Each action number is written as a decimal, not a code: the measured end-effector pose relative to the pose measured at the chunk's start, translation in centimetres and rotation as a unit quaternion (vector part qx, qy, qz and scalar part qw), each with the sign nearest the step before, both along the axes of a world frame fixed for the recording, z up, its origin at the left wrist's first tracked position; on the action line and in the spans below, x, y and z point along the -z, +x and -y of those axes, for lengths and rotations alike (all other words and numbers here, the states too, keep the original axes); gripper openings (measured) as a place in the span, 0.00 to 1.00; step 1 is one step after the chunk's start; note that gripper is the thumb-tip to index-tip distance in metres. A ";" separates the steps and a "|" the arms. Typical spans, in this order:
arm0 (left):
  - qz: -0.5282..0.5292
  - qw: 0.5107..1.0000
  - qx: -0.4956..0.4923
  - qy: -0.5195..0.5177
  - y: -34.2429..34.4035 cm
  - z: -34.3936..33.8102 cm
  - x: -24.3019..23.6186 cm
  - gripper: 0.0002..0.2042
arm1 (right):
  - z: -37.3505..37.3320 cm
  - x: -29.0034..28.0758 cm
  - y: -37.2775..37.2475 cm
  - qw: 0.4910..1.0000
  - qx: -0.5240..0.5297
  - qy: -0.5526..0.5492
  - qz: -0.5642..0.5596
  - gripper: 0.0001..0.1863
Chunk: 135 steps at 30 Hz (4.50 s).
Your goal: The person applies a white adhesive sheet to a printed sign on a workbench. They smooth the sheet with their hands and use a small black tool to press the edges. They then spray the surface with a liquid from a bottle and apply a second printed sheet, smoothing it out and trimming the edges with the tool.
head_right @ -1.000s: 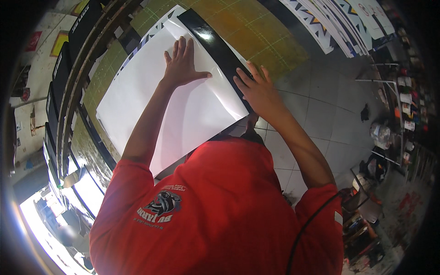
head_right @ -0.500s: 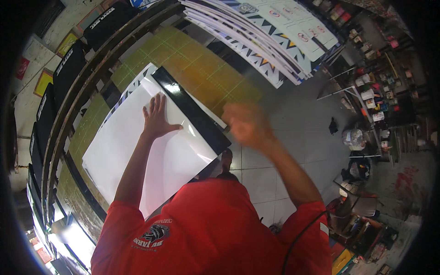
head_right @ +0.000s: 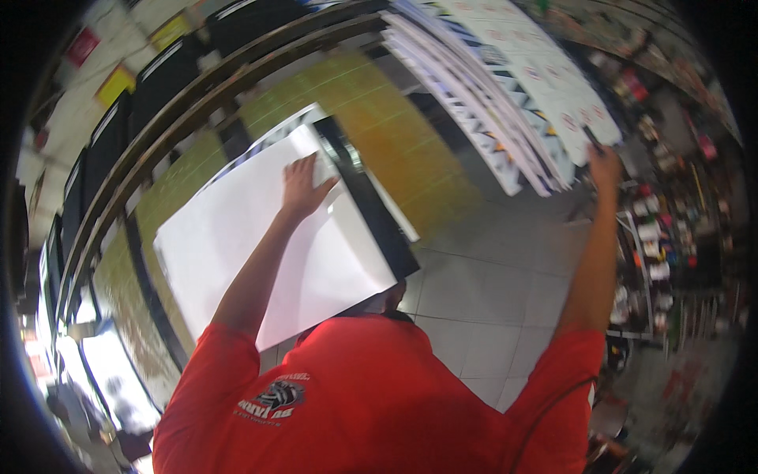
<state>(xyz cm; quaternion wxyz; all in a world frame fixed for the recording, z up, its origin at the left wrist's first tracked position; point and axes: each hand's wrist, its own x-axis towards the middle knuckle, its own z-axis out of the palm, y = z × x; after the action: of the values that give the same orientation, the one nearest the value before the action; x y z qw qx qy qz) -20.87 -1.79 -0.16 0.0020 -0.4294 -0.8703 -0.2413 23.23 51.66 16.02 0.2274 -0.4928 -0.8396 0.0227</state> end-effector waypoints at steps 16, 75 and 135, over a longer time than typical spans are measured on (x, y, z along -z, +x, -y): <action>-0.054 0.987 0.019 -0.148 -5.3 -2.1 0.8 0.48 | -6.8 0.4 3.7 0.997 0.056 0.002 0.057 0.37; -0.040 0.996 -0.030 -0.072 -8.9 -1.3 0.8 0.48 | 35.6 7.0 -40.3 0.907 -0.414 -0.076 -0.030 0.10; -0.116 0.989 -0.056 -0.072 -9.3 -1.6 2.9 0.37 | 36.1 11.1 -30.0 0.776 -0.599 -0.134 0.145 0.22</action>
<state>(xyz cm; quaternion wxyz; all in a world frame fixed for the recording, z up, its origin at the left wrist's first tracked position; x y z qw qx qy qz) -30.13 -0.16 -3.06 0.0857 -0.4043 -0.9019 -0.1254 -6.75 15.59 4.89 -0.0249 0.0873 -0.9765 0.1956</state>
